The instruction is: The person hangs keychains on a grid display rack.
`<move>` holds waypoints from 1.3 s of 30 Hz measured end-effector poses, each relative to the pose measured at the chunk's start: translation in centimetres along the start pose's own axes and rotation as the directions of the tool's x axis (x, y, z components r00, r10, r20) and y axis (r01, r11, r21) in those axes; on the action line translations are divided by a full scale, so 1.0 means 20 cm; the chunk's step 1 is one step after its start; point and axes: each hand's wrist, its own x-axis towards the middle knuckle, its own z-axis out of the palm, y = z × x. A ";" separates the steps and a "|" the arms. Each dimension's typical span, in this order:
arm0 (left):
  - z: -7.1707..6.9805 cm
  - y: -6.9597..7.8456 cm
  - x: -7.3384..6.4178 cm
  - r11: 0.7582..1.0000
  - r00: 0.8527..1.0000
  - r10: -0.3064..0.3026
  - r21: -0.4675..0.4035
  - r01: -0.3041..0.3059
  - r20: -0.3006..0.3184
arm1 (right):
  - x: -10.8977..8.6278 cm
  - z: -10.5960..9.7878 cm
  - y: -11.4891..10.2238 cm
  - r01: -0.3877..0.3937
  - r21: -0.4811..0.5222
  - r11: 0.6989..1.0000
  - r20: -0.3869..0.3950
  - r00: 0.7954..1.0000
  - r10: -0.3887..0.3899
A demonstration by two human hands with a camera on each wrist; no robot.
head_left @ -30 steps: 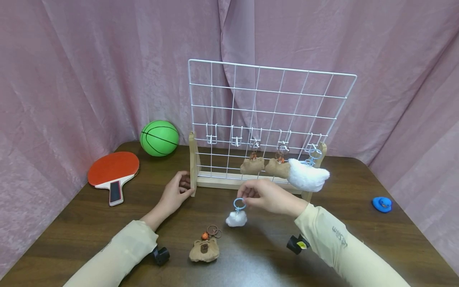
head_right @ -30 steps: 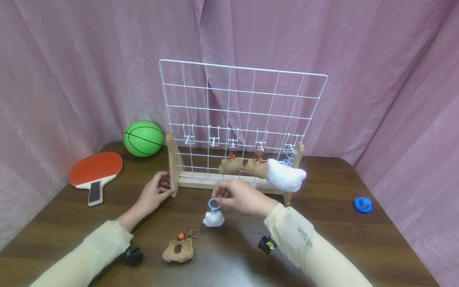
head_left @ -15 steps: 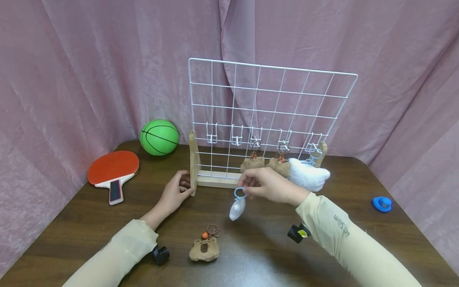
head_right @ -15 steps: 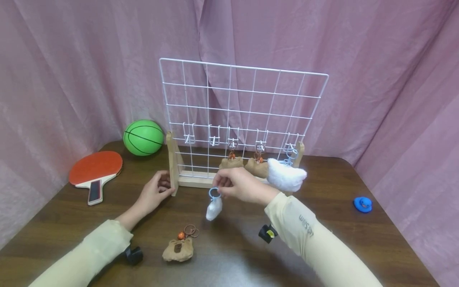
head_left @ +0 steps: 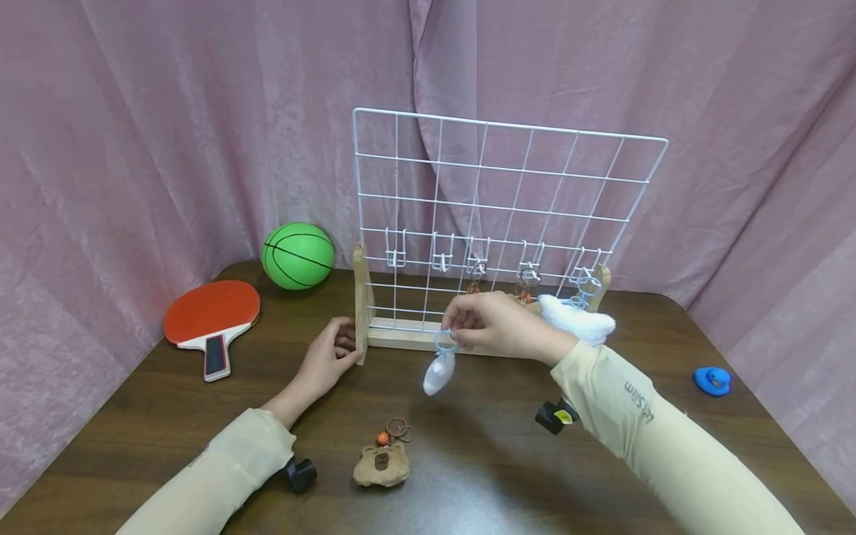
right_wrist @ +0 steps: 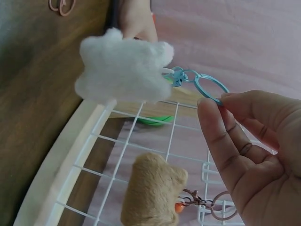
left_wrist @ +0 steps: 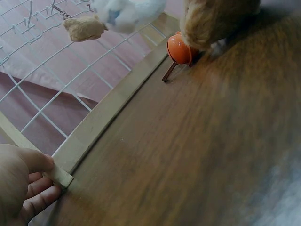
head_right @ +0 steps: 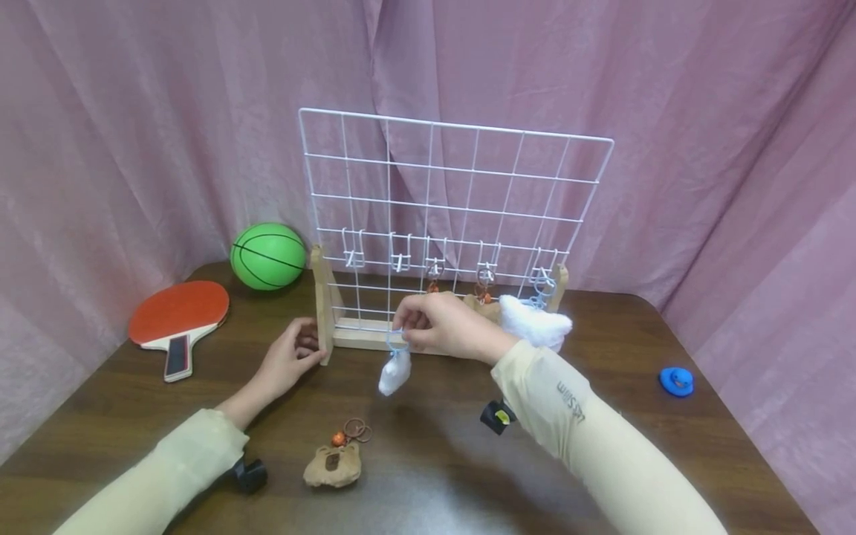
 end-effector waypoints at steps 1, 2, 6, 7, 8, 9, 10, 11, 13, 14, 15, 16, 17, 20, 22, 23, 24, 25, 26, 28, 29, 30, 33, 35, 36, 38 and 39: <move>0.00 0.00 0.00 1.000 1.000 0.000 0.000 0.000 -0.001 | 0.00 -0.01 0.00 -0.004 0.002 1.000 0.001 1.000 0.004; 0.00 0.00 0.00 1.000 1.000 0.002 0.002 -0.002 -0.002 | 0.01 -0.01 -0.01 -0.006 0.006 1.000 0.002 1.000 0.006; 0.00 0.00 0.00 1.000 1.000 0.012 0.012 -0.012 -0.006 | 0.02 -0.04 -0.01 -0.021 0.006 1.000 0.001 1.000 0.021; 0.00 0.00 0.00 1.000 1.000 0.015 0.014 -0.015 -0.007 | 0.02 -0.04 -0.01 -0.023 0.001 1.000 -0.001 1.000 0.023; 0.00 0.00 0.00 1.000 1.000 0.017 0.015 -0.017 -0.006 | 0.03 -0.05 -0.01 -0.024 -0.007 1.000 -0.005 1.000 0.024; 0.00 0.00 0.00 1.000 1.000 0.017 0.015 -0.017 -0.006 | 0.03 -0.06 -0.01 -0.027 -0.013 1.000 -0.006 1.000 0.026; 0.00 0.00 0.00 1.000 1.000 0.017 0.015 -0.017 -0.006 | 0.03 -0.06 -0.01 -0.028 -0.016 0.999 -0.008 1.000 0.028; 0.00 0.00 0.00 1.000 1.000 0.016 0.015 -0.016 -0.006 | 0.04 -0.07 -0.01 -0.029 -0.025 0.999 -0.012 1.000 0.029; 0.00 0.00 0.00 1.000 1.000 0.017 0.014 -0.017 -0.005 | 0.05 -0.08 -0.02 -0.031 -0.042 0.999 -0.023 0.999 0.030; 0.00 0.00 0.00 1.000 1.000 0.017 0.014 -0.017 -0.006 | 0.05 -0.08 -0.02 -0.032 -0.050 0.998 -0.028 0.999 0.031; 0.00 0.00 0.00 1.000 1.000 0.018 0.014 -0.018 -0.007 | 0.05 -0.09 -0.02 -0.033 -0.053 0.998 -0.032 0.999 0.031; 0.00 0.00 0.00 1.000 1.000 0.019 0.013 -0.019 -0.008 | 0.06 -0.09 -0.02 -0.033 -0.057 0.998 -0.038 0.999 0.031; 0.00 0.00 0.00 1.000 1.000 0.021 0.013 -0.021 -0.008 | 0.06 -0.10 -0.02 -0.030 -0.067 0.997 -0.044 0.999 0.027; 0.00 0.00 0.00 1.000 1.000 0.025 0.010 -0.025 -0.009 | 0.07 -0.11 -0.02 -0.029 -0.073 0.997 -0.059 0.998 0.025; 0.00 0.00 0.00 1.000 1.000 0.027 0.007 -0.027 -0.010 | 0.07 -0.12 -0.01 -0.026 -0.073 0.997 -0.070 0.997 0.021; 0.00 0.00 0.00 1.000 1.000 0.028 0.008 -0.028 -0.010 | 0.08 -0.13 -0.01 -0.027 -0.070 0.997 -0.075 0.997 0.022; 0.00 0.00 0.00 1.000 1.000 0.027 0.008 -0.027 -0.010 | 0.08 -0.13 -0.01 -0.029 -0.067 0.997 -0.080 0.997 0.023; 0.00 0.00 0.00 1.000 1.000 0.027 0.008 -0.027 -0.011 | 0.08 -0.13 -0.01 -0.027 -0.066 0.997 -0.086 0.996 0.022; 0.00 0.00 0.00 1.000 1.000 0.027 0.009 -0.027 -0.010 | 0.08 -0.14 -0.02 -0.032 -0.062 0.998 -0.090 0.996 0.026; 0.00 0.00 0.00 1.000 1.000 0.027 0.011 -0.027 -0.010 | 0.09 -0.14 -0.02 -0.040 -0.059 0.997 -0.095 0.995 0.034; 0.00 0.00 0.00 1.000 1.000 0.027 0.012 -0.027 -0.010 | 0.09 -0.15 -0.03 -0.044 -0.061 0.997 -0.098 0.994 0.038; 0.00 0.00 0.00 1.000 1.000 0.027 0.013 -0.027 -0.010 | 0.09 -0.15 -0.03 -0.045 -0.065 0.997 -0.104 0.994 0.038; 0.00 0.00 0.00 1.000 1.000 0.027 0.015 -0.027 -0.010 | 0.10 -0.17 -0.04 -0.043 -0.070 0.997 -0.114 0.993 0.035; 0.00 0.00 0.00 1.000 1.000 0.026 0.014 -0.026 -0.010 | 0.10 -0.18 -0.05 -0.036 -0.075 0.996 -0.123 0.992 0.027; 0.00 0.00 0.00 1.000 1.000 0.025 0.013 -0.025 -0.009 | 0.11 -0.18 -0.05 -0.028 -0.079 0.996 -0.126 0.992 0.018; 0.00 0.00 0.00 1.000 1.000 0.022 0.010 -0.022 -0.008 | 0.12 -0.19 -0.05 -0.019 -0.092 0.996 -0.131 0.991 0.006; 0.00 0.00 0.00 1.000 1.000 0.021 0.008 -0.021 -0.008 | 0.12 -0.19 -0.05 -0.014 -0.100 0.995 -0.134 0.991 0.001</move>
